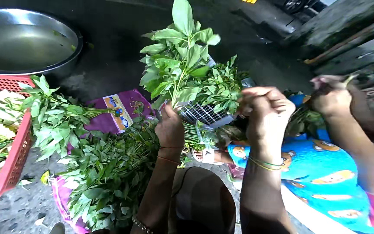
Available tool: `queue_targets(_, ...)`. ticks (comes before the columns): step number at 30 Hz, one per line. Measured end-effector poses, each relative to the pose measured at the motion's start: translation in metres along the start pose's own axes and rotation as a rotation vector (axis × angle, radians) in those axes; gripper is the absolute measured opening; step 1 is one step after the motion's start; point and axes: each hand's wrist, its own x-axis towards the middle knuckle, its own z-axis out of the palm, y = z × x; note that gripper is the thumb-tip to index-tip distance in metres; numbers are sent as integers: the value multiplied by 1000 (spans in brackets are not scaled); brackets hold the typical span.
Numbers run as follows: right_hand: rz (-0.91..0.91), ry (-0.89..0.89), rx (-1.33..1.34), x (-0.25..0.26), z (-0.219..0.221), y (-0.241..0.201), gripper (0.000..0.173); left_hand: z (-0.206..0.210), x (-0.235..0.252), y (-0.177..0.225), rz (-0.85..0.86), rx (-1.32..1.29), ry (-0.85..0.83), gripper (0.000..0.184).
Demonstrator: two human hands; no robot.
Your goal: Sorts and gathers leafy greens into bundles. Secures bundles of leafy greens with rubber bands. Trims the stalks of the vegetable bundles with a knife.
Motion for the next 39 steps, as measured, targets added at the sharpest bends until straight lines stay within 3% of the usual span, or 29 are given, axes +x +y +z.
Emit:
queue_targets(2,-143,-92,-367,-3,-2,1,24,0,0,1,18,38,20,31)
queue_targets(6,-488,-42,-434,1,34,-21,22,4,-1,3,46,83,69,29)
queue_targets(8,-629,-146,-507,6,56,-42,28,5,-4,3,55,99,64,27)
queue_targets(11,-625,-306,-675,13,81,-52,39,6,-7,4,74,117,91,25)
queue_targets(15,-610,-226,-604,19,95,-38,18,3,-6,5,64,123,93,25)
queue_targets(19,-436,-138,-325,16,83,-34,18,1,-5,4,42,106,59,25)
queue_targets(22,-207,-106,-98,16,62,-32,31,-1,-4,6,34,66,40,26)
queue_targets(24,-90,9,23,14,47,-20,35,-5,-3,8,35,-13,33,28)
queue_targets(27,180,157,186,2,42,10,19,-14,1,13,-26,-307,-85,39)
queue_targets(29,460,68,284,-15,50,28,18,-20,6,14,-111,-572,-216,47)
queue_targets(31,637,-47,417,-28,61,34,22,-21,10,8,-158,-885,-351,38)
queue_targets(35,638,-178,679,-30,70,24,35,-26,15,-3,-296,-1500,-708,22)
queue_targets(39,521,-250,788,-21,65,11,49,-27,16,-13,-375,-1654,-873,38)
